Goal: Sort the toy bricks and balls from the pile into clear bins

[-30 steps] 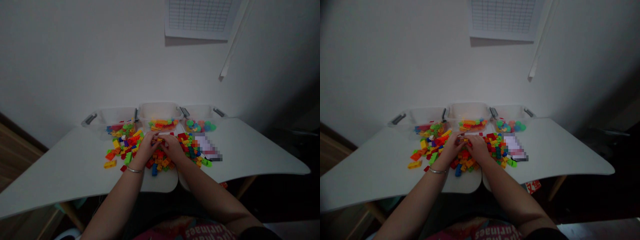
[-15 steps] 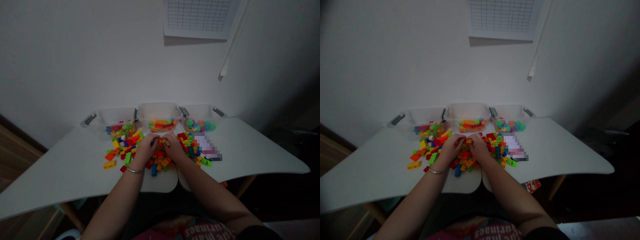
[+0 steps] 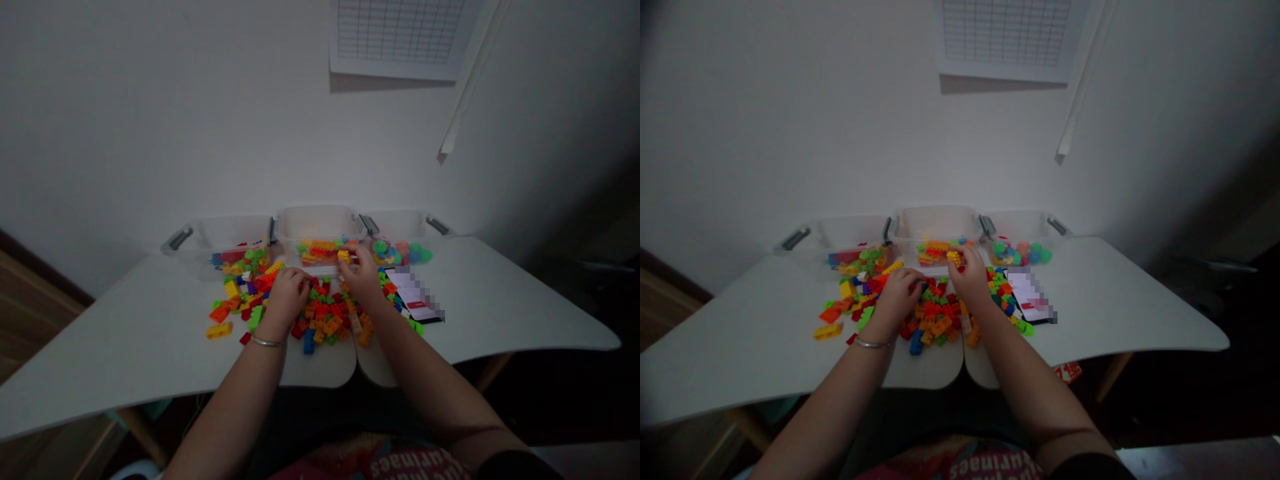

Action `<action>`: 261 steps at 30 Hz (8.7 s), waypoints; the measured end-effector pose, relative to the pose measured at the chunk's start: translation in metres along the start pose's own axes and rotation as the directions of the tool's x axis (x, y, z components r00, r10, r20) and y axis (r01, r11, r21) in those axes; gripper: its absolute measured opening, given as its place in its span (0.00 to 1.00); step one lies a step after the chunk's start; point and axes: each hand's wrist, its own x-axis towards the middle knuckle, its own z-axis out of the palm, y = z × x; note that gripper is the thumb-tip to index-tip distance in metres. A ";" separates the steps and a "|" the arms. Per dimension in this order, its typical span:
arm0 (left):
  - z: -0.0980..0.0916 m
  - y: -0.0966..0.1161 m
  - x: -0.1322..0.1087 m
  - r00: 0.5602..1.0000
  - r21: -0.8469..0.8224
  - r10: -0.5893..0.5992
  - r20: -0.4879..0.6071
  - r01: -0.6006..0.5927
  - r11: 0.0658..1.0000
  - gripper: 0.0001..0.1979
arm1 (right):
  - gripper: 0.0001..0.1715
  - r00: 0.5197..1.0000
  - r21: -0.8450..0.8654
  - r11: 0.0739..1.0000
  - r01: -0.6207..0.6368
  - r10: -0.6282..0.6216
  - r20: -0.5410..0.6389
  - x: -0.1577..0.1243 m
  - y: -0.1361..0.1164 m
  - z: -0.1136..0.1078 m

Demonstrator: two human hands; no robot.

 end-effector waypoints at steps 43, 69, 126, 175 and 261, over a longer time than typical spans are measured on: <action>0.000 0.000 -0.005 0.966 0.283 -0.238 0.103 0.201 0.938 0.14 | 0.26 0.955 -0.641 0.749 0.168 0.036 0.293 0.069 0.001 0.005; -0.003 0.007 -0.002 0.963 0.254 -0.236 0.129 0.198 0.947 0.12 | 0.11 0.851 -0.383 0.891 0.243 -0.006 0.526 -0.011 -0.002 0.000; -0.001 0.005 -0.001 0.960 0.200 -0.244 0.138 0.214 0.956 0.15 | 0.10 0.842 -0.578 0.797 0.174 0.184 0.507 -0.011 -0.004 0.018; -0.002 0.004 -0.002 0.958 0.253 -0.249 0.143 0.208 0.945 0.15 | 0.21 0.927 -0.616 0.707 0.347 -0.161 0.338 0.048 -0.003 0.018; -0.003 0.006 -0.002 0.962 0.260 -0.229 0.149 0.186 0.948 0.15 | 0.14 0.909 -0.415 0.910 -0.021 0.191 0.372 -0.019 -0.002 0.019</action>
